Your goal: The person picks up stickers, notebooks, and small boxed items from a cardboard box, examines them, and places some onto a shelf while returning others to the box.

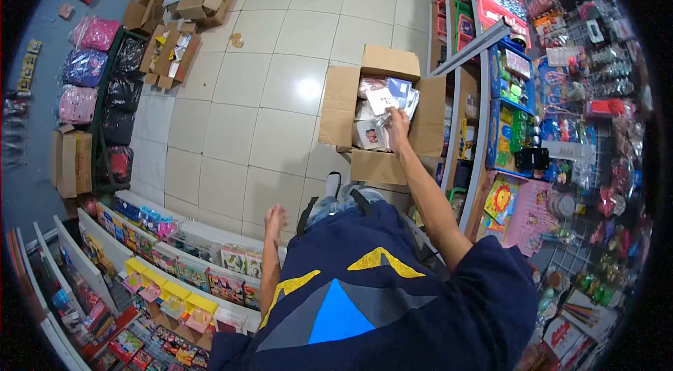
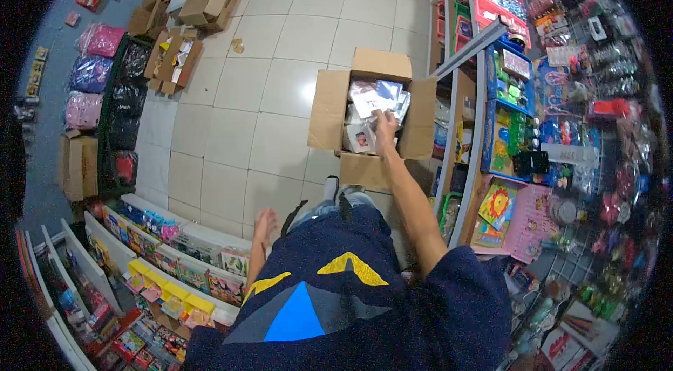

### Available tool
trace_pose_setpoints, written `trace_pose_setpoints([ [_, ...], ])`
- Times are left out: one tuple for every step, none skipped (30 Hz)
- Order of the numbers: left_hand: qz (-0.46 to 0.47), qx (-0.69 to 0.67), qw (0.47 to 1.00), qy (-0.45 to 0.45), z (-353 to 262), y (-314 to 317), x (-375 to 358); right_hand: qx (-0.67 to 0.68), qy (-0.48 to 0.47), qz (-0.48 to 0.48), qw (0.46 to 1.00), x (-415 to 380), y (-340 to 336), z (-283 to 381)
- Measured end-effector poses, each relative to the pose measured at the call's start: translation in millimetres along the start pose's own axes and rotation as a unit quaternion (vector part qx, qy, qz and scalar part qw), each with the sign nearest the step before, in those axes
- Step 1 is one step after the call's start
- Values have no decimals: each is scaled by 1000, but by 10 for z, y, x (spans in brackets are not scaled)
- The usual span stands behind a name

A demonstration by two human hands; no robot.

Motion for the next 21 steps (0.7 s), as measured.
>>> trace_pose_setpoints([
  [26, 18, 999, 27, -243, 210, 65, 19, -8, 25, 999, -178, -15, 31],
  [52, 38, 997, 52, -518, 474, 49, 38, -15, 48, 998, -389, -4, 97],
  [95, 63, 991, 68, -754, 748, 32, 47, -10, 63, 997, -632, 39, 185],
  [139, 89, 983, 83, -967, 1034, -9, 55, -5, 77, 996, -887, 121, 319],
  [195, 108, 971, 85, -1140, 1310, -97, 63, -1, 90, 994, -1106, 185, 423],
  [251, 128, 956, 87, -1281, 1575, -219, 65, 2, 99, 993, -1286, 228, 492],
  [297, 127, 943, 81, -1401, 1815, -396, 67, 5, 108, 992, -1449, 268, 539],
  [342, 128, 928, 74, -1459, 2006, -534, 72, 9, 117, 991, -1573, 292, 522],
  [364, 105, 923, 67, -1448, 2142, -581, 73, -14, 129, 989, -1635, 305, 435],
  [385, 83, 918, 58, -1416, 2251, -622, 53, -23, 127, 990, -1689, 324, 407],
  [404, 60, 912, 46, -1384, 2322, -646, 34, -31, 124, 991, -1748, 337, 370],
  [417, 45, 907, 41, -1342, 2359, -603, 15, -37, 119, 992, -1805, 343, 324],
  [429, 30, 902, 33, -1270, 2368, -551, -7, -35, 102, 994, -1843, 323, 274],
  [440, 14, 898, 23, -1175, 2351, -518, -12, -46, 97, 994, -1898, 286, 228],
  [443, -5, 896, 9, -1133, 2360, -573, -18, -58, 90, 994, -1969, 251, 263],
  [442, -7, 897, 2, -1076, 2358, -617, -24, -70, 83, 994, -2041, 208, 258],
  [442, -9, 897, -6, -1024, 2369, -661, -41, -112, 47, 992, -2083, 157, 210],
  [442, -13, 897, -13, -979, 2394, -699, -54, -131, 28, 989, -2150, 101, 187],
  [454, -13, 890, -23, -955, 2435, -759, -69, -151, 9, 986, -2224, 37, 181],
  [464, -15, 885, -33, -928, 2460, -817, -86, -168, -7, 982, -2298, -28, 170],
  [471, -18, 881, -42, -884, 2460, -856, -54, -149, -14, 987, -2401, -76, 209],
])
Point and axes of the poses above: each hand's wrist, its own x-axis towards the middle knuckle, its own y-axis out of the palm, z = x × y, the point moved 2 cm from there along x, towards the middle knuckle, and after that the axes turned 15 degrees about -x, right-handed, at the moved point
